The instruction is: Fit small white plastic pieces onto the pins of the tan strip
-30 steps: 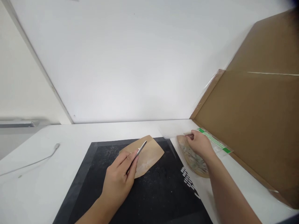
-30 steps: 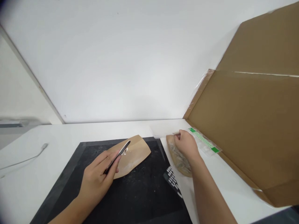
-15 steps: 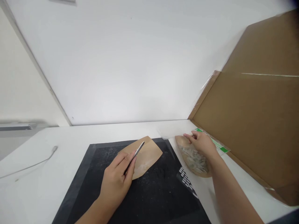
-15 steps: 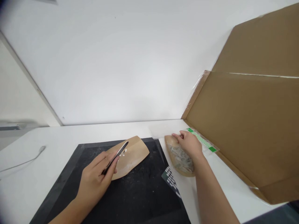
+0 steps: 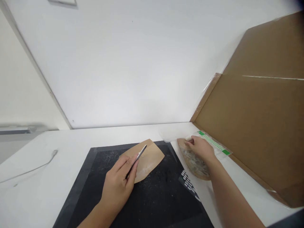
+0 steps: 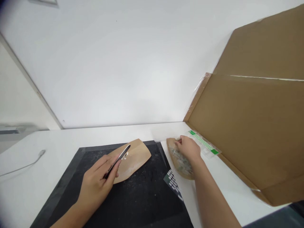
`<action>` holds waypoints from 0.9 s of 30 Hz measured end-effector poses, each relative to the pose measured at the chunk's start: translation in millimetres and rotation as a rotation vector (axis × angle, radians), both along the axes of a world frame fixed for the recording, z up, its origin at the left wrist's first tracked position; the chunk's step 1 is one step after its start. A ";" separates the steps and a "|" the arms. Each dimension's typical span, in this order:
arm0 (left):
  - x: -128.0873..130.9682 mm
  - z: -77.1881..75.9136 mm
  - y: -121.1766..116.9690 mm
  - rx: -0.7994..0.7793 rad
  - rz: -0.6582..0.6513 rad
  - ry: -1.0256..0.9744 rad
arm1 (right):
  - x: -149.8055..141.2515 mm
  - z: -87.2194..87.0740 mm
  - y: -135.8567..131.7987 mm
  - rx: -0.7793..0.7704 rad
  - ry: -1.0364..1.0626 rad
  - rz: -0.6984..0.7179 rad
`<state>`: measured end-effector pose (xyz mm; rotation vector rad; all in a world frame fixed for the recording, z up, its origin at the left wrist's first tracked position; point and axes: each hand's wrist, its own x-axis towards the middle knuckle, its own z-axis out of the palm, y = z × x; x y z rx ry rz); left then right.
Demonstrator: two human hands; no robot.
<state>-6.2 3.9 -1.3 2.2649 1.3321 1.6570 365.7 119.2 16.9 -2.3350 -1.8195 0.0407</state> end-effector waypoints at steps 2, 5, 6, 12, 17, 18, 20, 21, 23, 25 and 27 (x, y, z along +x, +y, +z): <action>0.2 -0.2 -0.1 -0.005 0.002 -0.002 | -3.6 -5.1 1.1 -0.013 -0.008 0.006; 0.3 0.8 -0.7 -0.012 0.016 -0.001 | -8.3 -12.4 3.6 -0.018 -0.028 -0.005; 0.4 1.6 -1.0 -0.010 0.017 -0.002 | -9.4 -14.5 4.7 -0.018 -0.033 -0.011; -0.2 4.5 -2.2 0.009 0.014 0.007 | -11.8 -22.8 11.2 -0.016 -0.043 -0.021; -1.8 1.1 -1.7 0.003 0.015 0.009 | -9.3 -25.6 13.0 0.002 -0.019 -0.004; -2.0 0.7 -1.7 0.006 0.014 0.009 | -8.8 -25.5 12.8 0.011 -0.011 -0.001; -2.2 0.7 -2.1 0.007 0.011 0.010 | -8.4 -24.4 11.7 0.040 0.008 0.009; -2.2 1.0 -2.3 0.002 0.008 0.012 | -8.6 -23.4 11.0 0.059 0.020 0.014; -2.0 1.8 -2.7 -0.008 0.006 0.017 | -9.5 -20.3 9.4 0.102 0.049 0.023; -1.8 2.3 -2.9 -0.015 0.013 0.021 | -11.1 -16.0 7.9 0.149 0.091 0.027; -1.7 2.5 -3.1 -0.012 0.026 0.018 | -13.4 -10.4 6.1 0.204 0.150 0.031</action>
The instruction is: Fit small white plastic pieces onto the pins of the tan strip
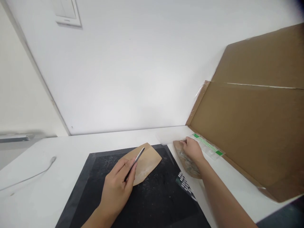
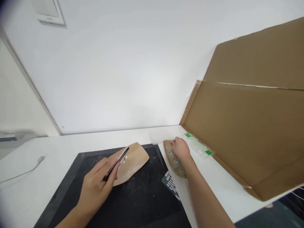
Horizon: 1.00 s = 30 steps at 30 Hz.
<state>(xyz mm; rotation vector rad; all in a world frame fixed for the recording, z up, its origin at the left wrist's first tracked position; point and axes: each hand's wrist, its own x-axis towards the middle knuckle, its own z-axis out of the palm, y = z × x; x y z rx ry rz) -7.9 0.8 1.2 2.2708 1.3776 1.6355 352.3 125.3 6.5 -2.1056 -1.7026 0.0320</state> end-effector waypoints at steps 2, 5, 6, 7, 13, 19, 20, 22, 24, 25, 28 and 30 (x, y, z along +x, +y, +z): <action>0.1 0.4 -0.2 -0.003 0.008 -0.005 | -4.0 6.4 -2.4 0.063 0.074 0.018; 0.7 1.9 -0.5 -0.022 0.007 -0.012 | -16.7 15.1 -8.7 0.170 0.204 0.062; 1.0 2.6 -0.6 -0.034 0.002 -0.018 | -23.6 17.1 -11.8 0.209 0.253 0.077; 1.4 3.2 -0.6 -0.050 -0.004 -0.029 | -32.0 18.5 -15.4 0.248 0.304 0.090; 2.9 3.4 -0.6 -0.303 -0.097 -0.219 | -99.0 21.0 -48.8 0.364 0.630 0.358; 5.5 1.0 -2.8 -0.581 -0.221 -0.345 | -141.6 17.8 -84.2 0.357 0.850 0.656; 6.7 0.8 -3.3 -0.625 -0.251 -0.369 | -145.3 15.1 -87.4 0.367 0.848 0.679; 9.2 0.4 -4.2 -0.685 -0.304 -0.417 | -151.0 9.0 -90.9 0.376 0.814 0.716; 11.2 0.1 -4.8 -0.703 -0.338 -0.440 | -154.8 3.6 -91.8 0.361 0.756 0.745; 11.7 0.1 -5.1 -0.705 -0.345 -0.446 | -156.0 1.8 -91.7 0.351 0.720 0.755; 12.1 1.6 -5.5 -0.718 -0.331 -0.457 | -157.8 0.6 -91.0 0.384 0.601 0.776; 11.8 3.4 -5.7 -0.737 -0.315 -0.464 | -157.7 2.2 -90.7 0.452 0.516 0.794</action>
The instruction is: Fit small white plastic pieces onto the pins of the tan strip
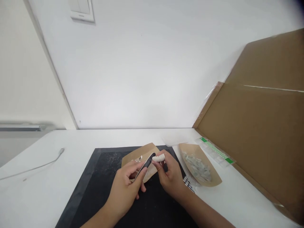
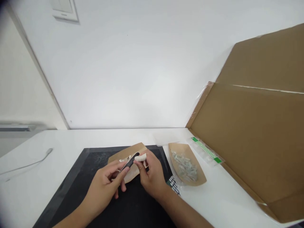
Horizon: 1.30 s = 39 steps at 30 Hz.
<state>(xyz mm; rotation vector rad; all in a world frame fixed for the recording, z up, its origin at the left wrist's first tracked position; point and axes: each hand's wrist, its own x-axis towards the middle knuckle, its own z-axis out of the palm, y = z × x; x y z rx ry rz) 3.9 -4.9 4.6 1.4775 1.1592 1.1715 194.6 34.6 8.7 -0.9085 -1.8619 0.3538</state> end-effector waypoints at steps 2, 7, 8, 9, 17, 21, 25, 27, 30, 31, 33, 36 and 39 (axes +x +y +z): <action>-0.3 1.6 -0.1 -0.009 -0.001 -0.015 | 0.8 2.2 0.3 0.080 -0.051 -0.006; -0.6 3.1 0.1 0.027 -0.009 -0.039 | 2.1 5.8 1.5 0.135 -0.136 -0.025; -0.6 3.1 0.1 0.033 -0.004 -0.031 | 2.0 5.9 1.7 0.142 -0.143 -0.029; -0.7 3.0 0.1 0.039 0.001 -0.022 | 1.9 5.8 1.8 0.150 -0.148 -0.030; -1.6 -2.8 0.2 0.044 0.032 -0.014 | -4.6 -4.9 1.6 0.227 -0.303 -0.111; -2.5 -3.6 2.3 -0.012 0.045 -0.035 | -11.9 -6.5 5.1 0.274 -0.395 -0.194; -3.5 1.4 4.5 -0.016 0.055 -0.043 | -15.8 -3.9 7.9 0.285 -0.411 -0.199; -4.0 3.5 4.4 -0.004 0.057 -0.034 | -16.1 -3.4 8.5 0.287 -0.391 -0.191; -4.7 3.7 3.2 0.007 0.064 -0.018 | -15.9 -4.1 8.0 0.264 -0.383 -0.170; -4.8 3.2 2.9 0.006 0.067 -0.018 | -16.0 -4.4 7.4 0.259 -0.388 -0.164; -4.9 2.2 2.5 0.000 0.073 -0.022 | -16.3 -4.8 5.9 0.267 -0.413 -0.147; -4.6 2.2 2.4 -0.017 0.069 -0.011 | -17.3 -4.3 5.0 0.301 -0.460 -0.124; -3.9 4.6 1.9 -0.015 0.058 0.020 | -18.3 -3.9 7.2 0.335 -0.439 -0.179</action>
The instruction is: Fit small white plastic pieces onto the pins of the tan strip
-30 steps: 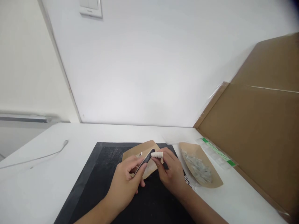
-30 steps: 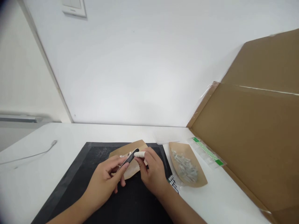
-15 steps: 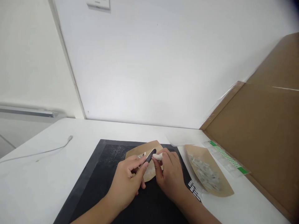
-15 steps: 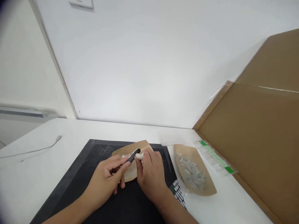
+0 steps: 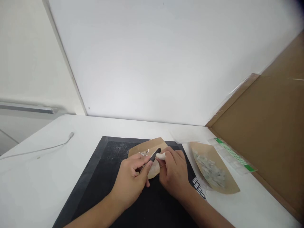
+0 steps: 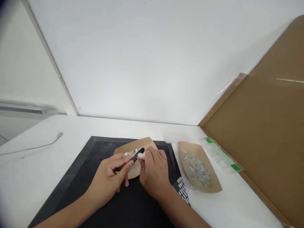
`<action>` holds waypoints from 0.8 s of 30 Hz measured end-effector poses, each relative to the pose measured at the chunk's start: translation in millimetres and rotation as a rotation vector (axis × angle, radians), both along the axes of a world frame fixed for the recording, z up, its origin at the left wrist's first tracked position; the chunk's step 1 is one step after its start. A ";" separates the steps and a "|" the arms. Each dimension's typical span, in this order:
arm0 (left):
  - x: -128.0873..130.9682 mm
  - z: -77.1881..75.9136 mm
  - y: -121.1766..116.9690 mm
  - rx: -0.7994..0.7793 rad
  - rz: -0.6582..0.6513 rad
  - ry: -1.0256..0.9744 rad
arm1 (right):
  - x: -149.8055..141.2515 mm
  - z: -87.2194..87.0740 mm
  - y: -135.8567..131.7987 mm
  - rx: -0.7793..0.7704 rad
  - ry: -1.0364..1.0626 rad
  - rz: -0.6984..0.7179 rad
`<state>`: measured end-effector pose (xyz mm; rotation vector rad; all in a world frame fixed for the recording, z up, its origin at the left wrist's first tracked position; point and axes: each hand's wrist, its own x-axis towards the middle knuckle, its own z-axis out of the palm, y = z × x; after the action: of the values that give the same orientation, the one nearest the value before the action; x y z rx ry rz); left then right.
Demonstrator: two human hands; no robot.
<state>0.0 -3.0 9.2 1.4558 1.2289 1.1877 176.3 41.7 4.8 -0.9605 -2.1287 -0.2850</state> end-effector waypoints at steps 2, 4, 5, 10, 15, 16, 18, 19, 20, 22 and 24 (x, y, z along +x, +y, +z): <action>0.5 2.1 -0.4 0.017 0.014 0.007 | -0.4 -0.7 1.8 0.009 0.022 -0.021; 0.7 4.0 -0.4 0.027 0.029 0.000 | -0.5 -1.9 2.5 -0.020 0.007 0.019; 0.6 4.8 -0.3 0.031 0.034 -0.003 | -0.5 -2.3 2.5 -0.038 -0.007 0.049; -0.6 8.4 -0.2 0.107 0.044 0.022 | -1.4 -0.8 2.7 -0.028 0.036 0.011; -2.1 12.0 -0.6 0.155 0.054 0.035 | -3.5 1.6 4.0 -0.058 0.002 0.063; -2.2 12.5 -0.6 0.166 0.060 0.051 | -3.7 2.0 4.2 -0.045 0.019 0.034; -2.4 12.7 -0.6 0.175 0.070 0.067 | -3.7 2.8 4.1 -0.026 0.047 -0.008; -2.4 12.5 -0.6 0.177 0.070 0.070 | -3.5 3.2 3.8 -0.039 0.034 0.007; -2.4 12.0 -0.5 0.179 0.068 0.072 | -3.2 3.7 3.4 -0.060 0.012 0.031; -2.4 10.7 -0.6 0.194 0.067 0.084 | -2.6 4.8 2.5 -0.089 -0.022 0.055; -2.6 9.6 -0.6 0.217 0.077 0.112 | -2.2 6.0 1.7 -0.075 0.000 0.012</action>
<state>-2.6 -3.5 18.8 1.6663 1.2727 1.3400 174.1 43.4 10.9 -0.9904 -2.1579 -0.2003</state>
